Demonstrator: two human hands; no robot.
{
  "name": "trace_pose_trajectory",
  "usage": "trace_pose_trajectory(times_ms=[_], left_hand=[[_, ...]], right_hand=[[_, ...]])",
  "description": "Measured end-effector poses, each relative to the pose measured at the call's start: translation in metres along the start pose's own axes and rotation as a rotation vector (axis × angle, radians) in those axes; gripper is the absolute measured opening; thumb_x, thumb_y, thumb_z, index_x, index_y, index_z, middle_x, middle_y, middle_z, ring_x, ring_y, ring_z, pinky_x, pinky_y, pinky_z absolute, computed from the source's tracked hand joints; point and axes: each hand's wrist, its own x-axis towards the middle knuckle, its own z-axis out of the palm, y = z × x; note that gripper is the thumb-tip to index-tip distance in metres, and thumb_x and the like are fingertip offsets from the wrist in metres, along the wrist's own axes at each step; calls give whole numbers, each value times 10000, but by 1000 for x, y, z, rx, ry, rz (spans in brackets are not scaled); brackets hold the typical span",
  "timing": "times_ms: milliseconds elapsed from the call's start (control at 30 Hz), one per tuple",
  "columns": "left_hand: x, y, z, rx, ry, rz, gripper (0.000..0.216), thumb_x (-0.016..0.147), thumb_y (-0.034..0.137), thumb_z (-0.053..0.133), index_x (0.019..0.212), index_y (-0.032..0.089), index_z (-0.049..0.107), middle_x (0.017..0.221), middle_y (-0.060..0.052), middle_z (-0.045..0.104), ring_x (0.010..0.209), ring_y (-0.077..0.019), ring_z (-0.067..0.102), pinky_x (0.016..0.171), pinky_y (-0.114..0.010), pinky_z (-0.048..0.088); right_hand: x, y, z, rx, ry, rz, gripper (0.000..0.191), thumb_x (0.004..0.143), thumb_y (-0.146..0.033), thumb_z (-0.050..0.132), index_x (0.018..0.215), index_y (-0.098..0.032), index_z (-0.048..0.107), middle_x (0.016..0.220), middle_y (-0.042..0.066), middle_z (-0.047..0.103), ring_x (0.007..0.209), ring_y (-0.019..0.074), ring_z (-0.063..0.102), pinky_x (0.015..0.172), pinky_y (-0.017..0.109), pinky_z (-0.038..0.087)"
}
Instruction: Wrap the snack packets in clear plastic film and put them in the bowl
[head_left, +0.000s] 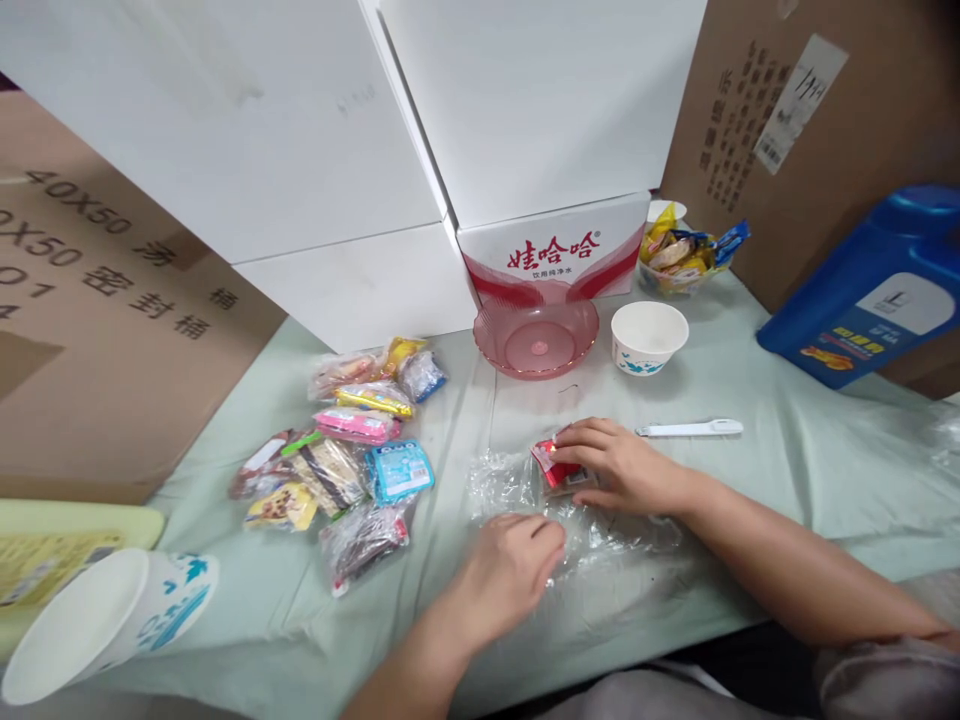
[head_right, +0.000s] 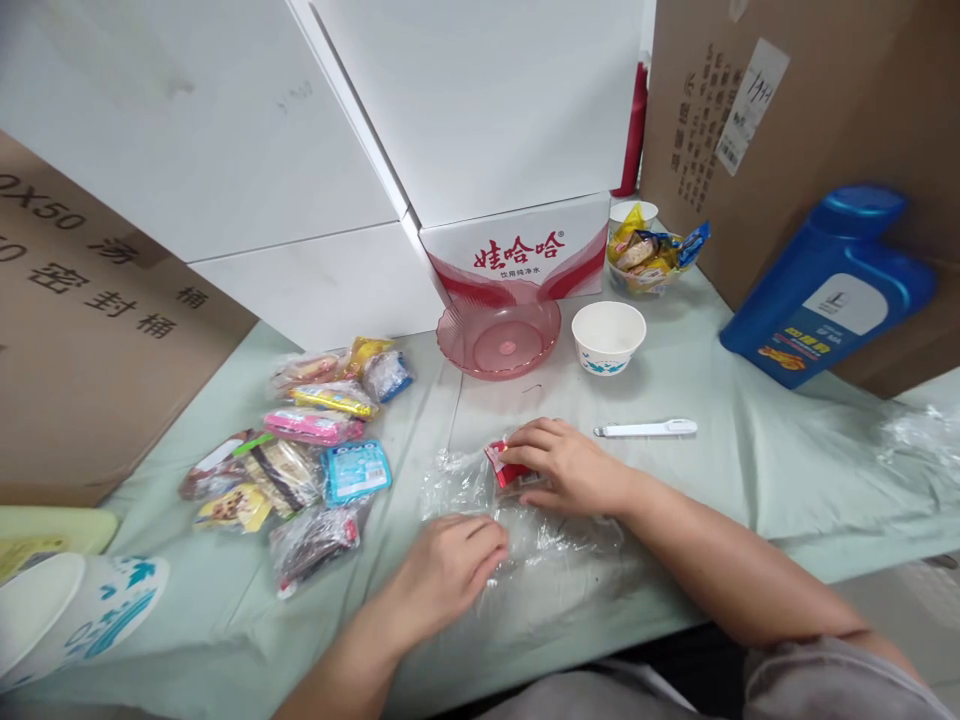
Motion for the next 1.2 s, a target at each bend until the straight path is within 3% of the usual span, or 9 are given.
trace_pose_trajectory(times_ms=[100, 133, 233, 367, 500, 633, 833, 1033, 1200], left_hand=[[4, -8, 4, 42, 135, -94, 79, 836, 156, 630, 877, 197, 576, 942, -35, 637, 915, -223, 616, 775, -365, 508], [5, -11, 5, 54, 169, -132, 192, 782, 175, 702, 925, 197, 576, 1042, -59, 624, 1017, -259, 600, 835, -408, 510], [6, -20, 8, 73, 201, -245, 633, 619, 260, 851, 1160, 214, 526, 1365, -128, 481, 1306, -375, 434, 1010, -557, 421], [6, -27, 7, 59, 45, -376, 932, 557, 385, 885, 1354, 229, 426, 1515, -164, 348, 1422, -445, 236, 1085, -632, 300], [7, -28, 0, 75, -44, -412, 937, 567, 460, 866, 1375, 239, 448, 1536, -159, 335, 1432, -442, 213, 1107, -625, 257], [8, -27, -4, 96, -77, -424, 957, 553, 486, 865, 1385, 245, 459, 1552, -147, 315, 1441, -431, 193, 1119, -620, 233], [5, -26, -8, 87, -116, -418, 966, 532, 484, 874, 1380, 253, 472, 1555, -135, 314, 1446, -416, 189, 1118, -603, 243], [3, -26, -8, 90, -121, -397, 975, 523, 488, 874, 1377, 234, 480, 1552, -142, 318, 1448, -414, 184, 1130, -592, 226], [3, -29, -5, 72, -99, -385, 963, 513, 478, 875, 1362, 241, 488, 1545, -144, 330, 1447, -414, 190, 1127, -590, 237]], right_hand=[[3, -1, 15, -150, -89, 90, 797, 759, -414, 741, 1456, -240, 395, 1463, 148, 431, 1299, 330, 397, 1017, 498, 368], [4, -1, 19, -186, -91, 127, 825, 745, -417, 752, 1462, -236, 384, 1466, 155, 424, 1291, 341, 404, 1006, 502, 373], [6, 1, 18, -227, -35, 190, 726, 779, -423, 719, 1416, -209, 442, 1385, 162, 514, 1204, 331, 496, 975, 492, 390], [6, 5, 4, -149, 64, 301, 545, 871, -426, 602, 1346, -177, 504, 1213, 151, 646, 1051, 283, 610, 908, 438, 441], [5, 5, 1, -187, 13, 273, 635, 789, -453, 672, 1341, -186, 508, 1247, 155, 627, 1092, 309, 593, 930, 458, 427], [4, 5, 2, -273, -2, 267, 612, 765, -286, 633, 1348, -162, 489, 1281, 152, 603, 1103, 297, 591, 905, 416, 452], [-1, 14, -22, -271, 265, 532, 432, 761, -245, 546, 1186, -170, 560, 1041, 107, 699, 879, 275, 663, 704, 354, 490], [28, 26, -47, -216, 685, 492, 464, 788, -242, 520, 1249, -201, 502, 1147, 115, 658, 969, 275, 623, 813, 399, 492], [87, 45, -56, -407, 503, 418, 491, 806, -180, 504, 1289, -97, 508, 1259, 177, 600, 1140, 313, 539, 962, 438, 428]])
